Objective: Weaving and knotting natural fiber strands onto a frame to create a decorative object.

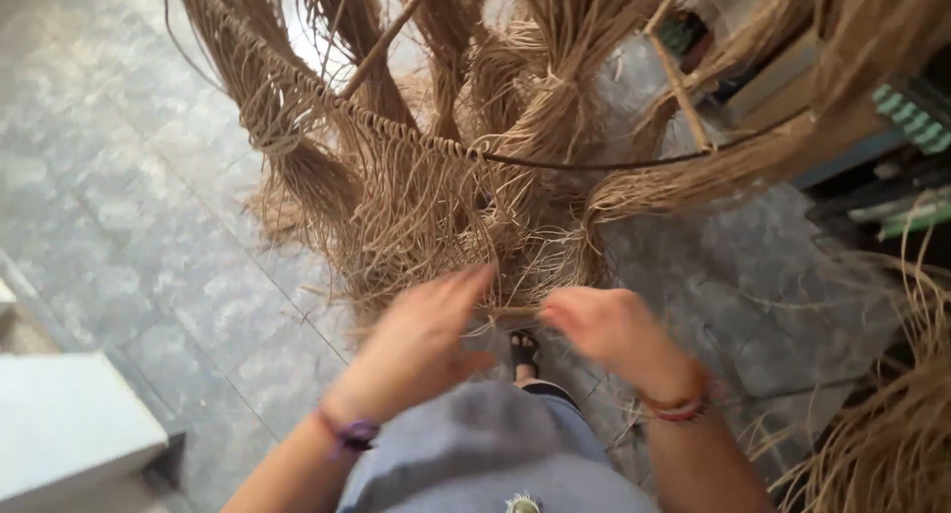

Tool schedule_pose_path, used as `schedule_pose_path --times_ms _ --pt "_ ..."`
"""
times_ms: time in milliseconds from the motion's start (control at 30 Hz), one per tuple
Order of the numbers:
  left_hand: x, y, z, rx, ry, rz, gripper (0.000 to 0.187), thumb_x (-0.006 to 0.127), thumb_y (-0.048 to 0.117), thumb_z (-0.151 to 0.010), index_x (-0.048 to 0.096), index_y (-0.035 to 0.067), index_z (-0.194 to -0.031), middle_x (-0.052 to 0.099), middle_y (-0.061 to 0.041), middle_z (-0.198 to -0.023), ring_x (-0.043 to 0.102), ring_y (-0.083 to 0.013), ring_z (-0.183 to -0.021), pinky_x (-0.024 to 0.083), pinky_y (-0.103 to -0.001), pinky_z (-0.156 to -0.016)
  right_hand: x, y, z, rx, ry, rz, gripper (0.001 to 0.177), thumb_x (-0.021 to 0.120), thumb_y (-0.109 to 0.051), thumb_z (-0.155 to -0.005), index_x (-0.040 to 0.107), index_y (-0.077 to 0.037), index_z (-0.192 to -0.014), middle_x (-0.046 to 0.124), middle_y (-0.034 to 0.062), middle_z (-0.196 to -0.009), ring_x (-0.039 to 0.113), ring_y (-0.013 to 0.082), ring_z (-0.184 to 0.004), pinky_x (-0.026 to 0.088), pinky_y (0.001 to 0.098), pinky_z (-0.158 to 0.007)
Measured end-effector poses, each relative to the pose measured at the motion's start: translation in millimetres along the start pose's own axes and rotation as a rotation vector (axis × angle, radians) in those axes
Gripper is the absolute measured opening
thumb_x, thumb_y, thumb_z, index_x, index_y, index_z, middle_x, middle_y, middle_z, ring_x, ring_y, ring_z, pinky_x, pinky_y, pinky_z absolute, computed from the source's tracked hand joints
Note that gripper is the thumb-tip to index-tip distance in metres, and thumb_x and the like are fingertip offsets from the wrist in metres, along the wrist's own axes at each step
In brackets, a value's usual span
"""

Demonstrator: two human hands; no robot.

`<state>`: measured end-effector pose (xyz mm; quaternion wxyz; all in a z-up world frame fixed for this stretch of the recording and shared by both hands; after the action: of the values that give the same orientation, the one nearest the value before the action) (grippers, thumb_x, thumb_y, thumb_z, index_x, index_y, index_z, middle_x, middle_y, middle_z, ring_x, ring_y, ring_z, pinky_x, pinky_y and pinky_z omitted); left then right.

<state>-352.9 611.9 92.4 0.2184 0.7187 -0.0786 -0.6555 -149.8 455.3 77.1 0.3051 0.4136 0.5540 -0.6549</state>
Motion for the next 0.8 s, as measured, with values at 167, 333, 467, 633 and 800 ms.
schedule_pose_path --times_ms 167,333,467,633,800 --pt "23.9 43.6 -63.8 -0.08 0.086 0.409 0.058 0.057 0.04 -0.1 0.037 0.013 -0.147 0.072 -0.02 -0.077 0.07 -0.0437 -0.069 0.049 -0.053 -0.056 -33.8 9.8 -27.0 -0.253 -0.104 -0.056 0.028 0.055 -0.031 -0.102 0.059 -0.011 -0.081 0.065 0.0056 -0.075 0.065 0.0258 -0.067 0.043 0.0427 -0.06" --pt "7.1 24.3 -64.7 -0.168 0.229 0.303 0.014 0.058 0.024 -0.097 0.065 0.024 -0.108 0.074 -0.005 -0.079 0.073 -0.0363 -0.075 0.058 -0.049 -0.06 -69.7 56.8 -38.0 -0.122 -0.204 -0.174 0.026 0.053 -0.031 -0.103 0.07 -0.015 -0.093 0.075 0.0061 -0.079 0.074 0.0281 -0.079 0.06 0.0381 -0.069" --pt "9.1 21.8 -63.9 -0.165 0.421 0.054 0.016 0.053 0.027 -0.101 0.067 0.03 -0.108 0.067 0.005 -0.071 0.071 -0.0248 -0.06 0.056 -0.037 -0.053 -87.7 60.9 -50.0 -0.053 -0.361 -0.418 0.028 0.056 -0.026 -0.101 0.072 -0.013 -0.083 0.074 0.0041 -0.059 0.07 0.021 -0.059 0.058 0.0359 -0.066" --pt "24.9 11.8 -62.4 -0.043 0.518 -0.161 0.025 0.042 0.028 -0.106 0.065 0.032 -0.116 0.05 0.008 -0.069 0.061 -0.015 -0.057 0.052 -0.028 -0.055 -85.0 70.4 -58.1 -0.076 -0.433 -0.586 0.024 0.062 -0.018 -0.099 0.077 -0.012 -0.08 0.07 -0.0005 -0.053 0.066 0.0125 -0.054 0.057 0.0288 -0.063" --pt "26.8 1.5 -56.9 0.003 0.571 -0.275 0.024 0.047 0.025 -0.106 0.067 0.029 -0.117 0.051 0.007 -0.069 0.06 -0.0135 -0.058 0.052 -0.025 -0.059 -72.0 67.6 -52.1 -0.095 -0.333 -0.43 0.024 0.055 -0.02 -0.102 0.07 -0.008 -0.089 0.07 0.0132 -0.066 0.058 0.0218 -0.061 0.057 0.0377 -0.066"
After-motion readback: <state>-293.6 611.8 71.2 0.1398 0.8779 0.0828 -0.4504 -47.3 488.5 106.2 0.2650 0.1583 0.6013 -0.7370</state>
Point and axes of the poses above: each hand's wrist, its own z-axis away from the middle knuckle, its own x-axis out of the palm, y = z × x, the point moved 2 cm from there along -z, towards the middle knuckle
